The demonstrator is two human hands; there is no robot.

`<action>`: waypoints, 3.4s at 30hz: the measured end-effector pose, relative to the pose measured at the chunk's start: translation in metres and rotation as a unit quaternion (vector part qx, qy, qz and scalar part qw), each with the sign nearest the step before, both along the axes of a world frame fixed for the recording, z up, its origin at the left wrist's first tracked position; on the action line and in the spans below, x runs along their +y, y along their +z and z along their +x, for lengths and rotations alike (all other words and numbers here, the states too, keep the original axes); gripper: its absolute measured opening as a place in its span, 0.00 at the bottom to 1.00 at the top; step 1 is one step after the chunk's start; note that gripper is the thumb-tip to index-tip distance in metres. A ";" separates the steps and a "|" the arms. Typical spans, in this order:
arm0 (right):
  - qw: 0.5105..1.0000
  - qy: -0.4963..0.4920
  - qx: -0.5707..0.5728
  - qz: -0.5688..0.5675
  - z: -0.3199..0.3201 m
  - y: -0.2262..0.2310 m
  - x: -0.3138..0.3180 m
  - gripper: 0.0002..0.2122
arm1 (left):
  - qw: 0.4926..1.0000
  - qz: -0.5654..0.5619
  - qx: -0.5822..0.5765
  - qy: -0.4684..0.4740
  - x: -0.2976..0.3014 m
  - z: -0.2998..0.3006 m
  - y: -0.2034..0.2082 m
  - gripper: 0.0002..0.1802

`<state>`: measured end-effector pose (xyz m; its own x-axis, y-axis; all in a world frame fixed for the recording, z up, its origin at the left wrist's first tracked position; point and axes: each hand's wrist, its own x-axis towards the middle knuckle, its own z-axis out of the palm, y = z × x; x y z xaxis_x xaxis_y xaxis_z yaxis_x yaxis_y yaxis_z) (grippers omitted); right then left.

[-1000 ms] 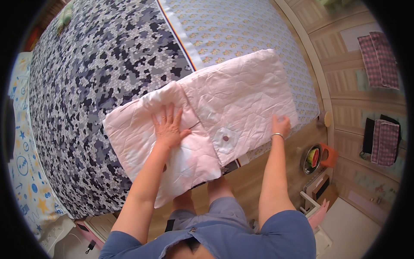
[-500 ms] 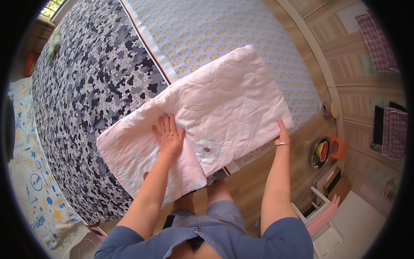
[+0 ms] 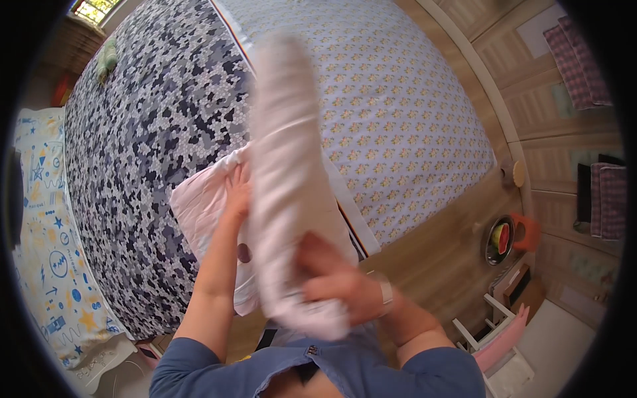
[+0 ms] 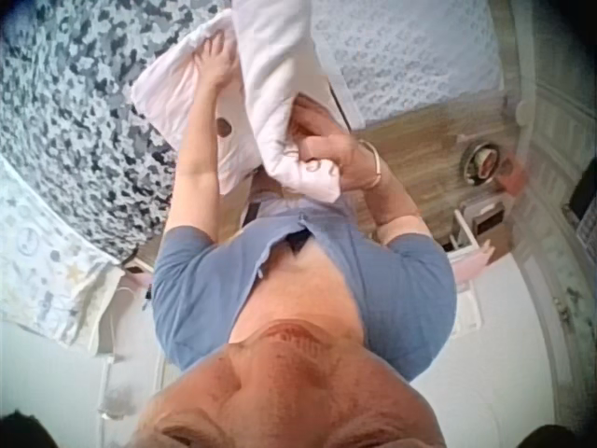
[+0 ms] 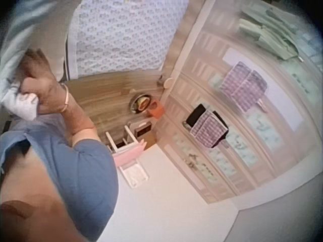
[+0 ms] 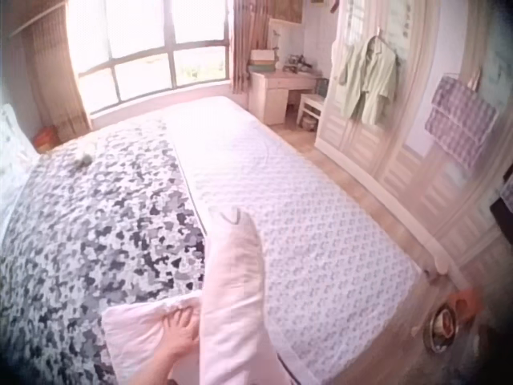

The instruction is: The person smooths and tucks the bedsheet around the bed, moves two bolster pillows from a chair onto the bed, and folds a blanket on the bed before setting it down.

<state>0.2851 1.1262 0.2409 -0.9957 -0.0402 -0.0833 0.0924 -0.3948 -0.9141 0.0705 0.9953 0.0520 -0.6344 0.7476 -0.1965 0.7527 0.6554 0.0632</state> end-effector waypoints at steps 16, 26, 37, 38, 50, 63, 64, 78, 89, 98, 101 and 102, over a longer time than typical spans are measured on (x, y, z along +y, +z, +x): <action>0.790 0.026 0.127 0.599 -0.041 -0.136 -0.237 0.05 | 0.935 0.294 0.092 0.178 -0.162 -0.026 0.109 0.21; 0.778 0.177 0.116 0.591 -0.063 -0.124 -0.186 0.19 | 0.953 0.148 0.078 0.251 -0.167 0.000 0.017 0.27; 0.638 -0.119 0.058 0.759 -0.193 -0.182 -0.082 0.20 | 0.765 0.436 0.043 0.472 -0.183 0.000 -0.004 0.28; 0.640 -0.117 0.060 0.757 -0.196 -0.201 -0.090 0.20 | 0.763 0.414 0.030 0.495 -0.192 0.000 -0.019 0.29; 0.659 -0.126 0.072 0.738 -0.207 -0.231 -0.092 0.20 | 0.935 0.093 0.130 0.317 -0.165 -0.039 -0.025 0.28; 0.735 -0.095 -0.090 0.665 -0.160 -0.154 -0.154 0.22 | 0.611 0.376 -0.394 0.575 -0.232 0.003 -0.007 0.32; 0.735 -0.097 -0.084 0.666 -0.150 -0.154 -0.172 0.22 | 0.498 0.444 -0.497 0.555 -0.235 0.002 -0.001 0.31; 0.896 -0.178 -0.117 -0.390 -0.102 -0.079 -0.141 0.25 | 0.772 0.468 -0.403 0.147 -0.108 0.073 0.246 0.43; 0.898 -0.165 -0.345 -0.216 -0.060 -0.207 -0.040 0.26 | 0.872 0.179 -0.442 -0.112 -0.062 0.115 0.024 0.26; 0.646 -0.193 -0.029 0.738 -0.123 -0.128 -0.082 0.21 | 0.952 0.206 -0.179 -0.137 -0.132 0.132 0.009 0.23; 0.618 -0.121 -0.032 0.776 -0.144 -0.193 -0.073 0.19 | 0.956 0.197 -0.161 -0.147 -0.117 0.144 -0.025 0.25; 0.618 -0.121 -0.033 0.776 -0.145 -0.210 -0.065 0.19 | 0.955 0.213 -0.146 -0.149 -0.111 0.145 -0.032 0.25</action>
<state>0.1402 1.0613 0.0306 -0.9494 0.2882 0.1249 0.2593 0.9434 -0.2067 0.2159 0.8839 0.0203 -0.3459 0.9378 0.0300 0.8114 0.2829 0.5114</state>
